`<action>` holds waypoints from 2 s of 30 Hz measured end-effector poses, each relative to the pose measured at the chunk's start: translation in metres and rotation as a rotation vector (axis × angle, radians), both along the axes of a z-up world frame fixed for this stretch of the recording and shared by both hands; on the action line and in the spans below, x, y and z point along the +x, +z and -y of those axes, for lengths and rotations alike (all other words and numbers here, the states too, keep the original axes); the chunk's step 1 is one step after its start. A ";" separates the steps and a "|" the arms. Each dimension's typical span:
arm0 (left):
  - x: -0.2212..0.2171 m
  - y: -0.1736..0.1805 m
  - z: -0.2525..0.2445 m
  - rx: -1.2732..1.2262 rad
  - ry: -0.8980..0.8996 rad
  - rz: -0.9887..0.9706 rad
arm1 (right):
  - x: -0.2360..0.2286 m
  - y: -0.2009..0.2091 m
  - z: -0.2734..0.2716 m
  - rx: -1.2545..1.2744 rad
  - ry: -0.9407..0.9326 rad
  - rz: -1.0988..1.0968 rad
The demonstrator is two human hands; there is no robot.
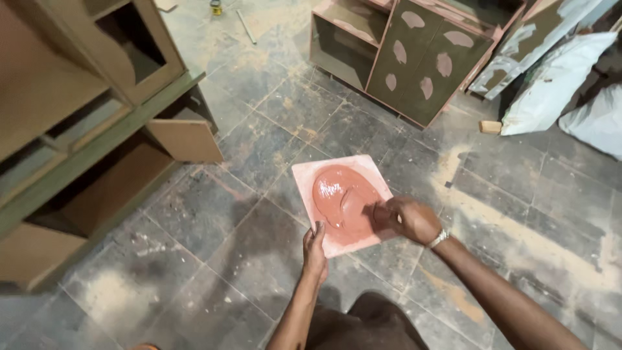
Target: The person scoops reddish-brown putty from a pink tray using a small rectangular tool and applies it to the edges and corners of a wooden cabinet. The person repeatedly smooths the putty along the seams and edges of the furniture piece.
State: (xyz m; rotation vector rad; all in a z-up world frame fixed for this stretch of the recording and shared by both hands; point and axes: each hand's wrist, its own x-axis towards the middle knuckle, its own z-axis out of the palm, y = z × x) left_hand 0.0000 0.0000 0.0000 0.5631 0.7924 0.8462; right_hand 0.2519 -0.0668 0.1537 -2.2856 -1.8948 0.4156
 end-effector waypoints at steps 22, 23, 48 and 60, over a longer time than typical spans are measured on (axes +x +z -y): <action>0.213 0.009 -0.583 0.031 0.227 -0.133 | 0.158 0.025 -0.636 0.228 0.572 -0.308; 0.218 0.011 -0.604 -0.023 0.240 -0.113 | 0.166 0.018 -0.662 0.327 0.571 -0.245; 0.288 -0.115 -1.132 -0.090 0.483 0.021 | 0.198 -0.098 -1.287 0.154 0.927 -0.254; 0.238 -0.362 -1.286 -0.406 0.760 0.011 | 0.144 -0.385 -1.452 0.155 1.156 -0.050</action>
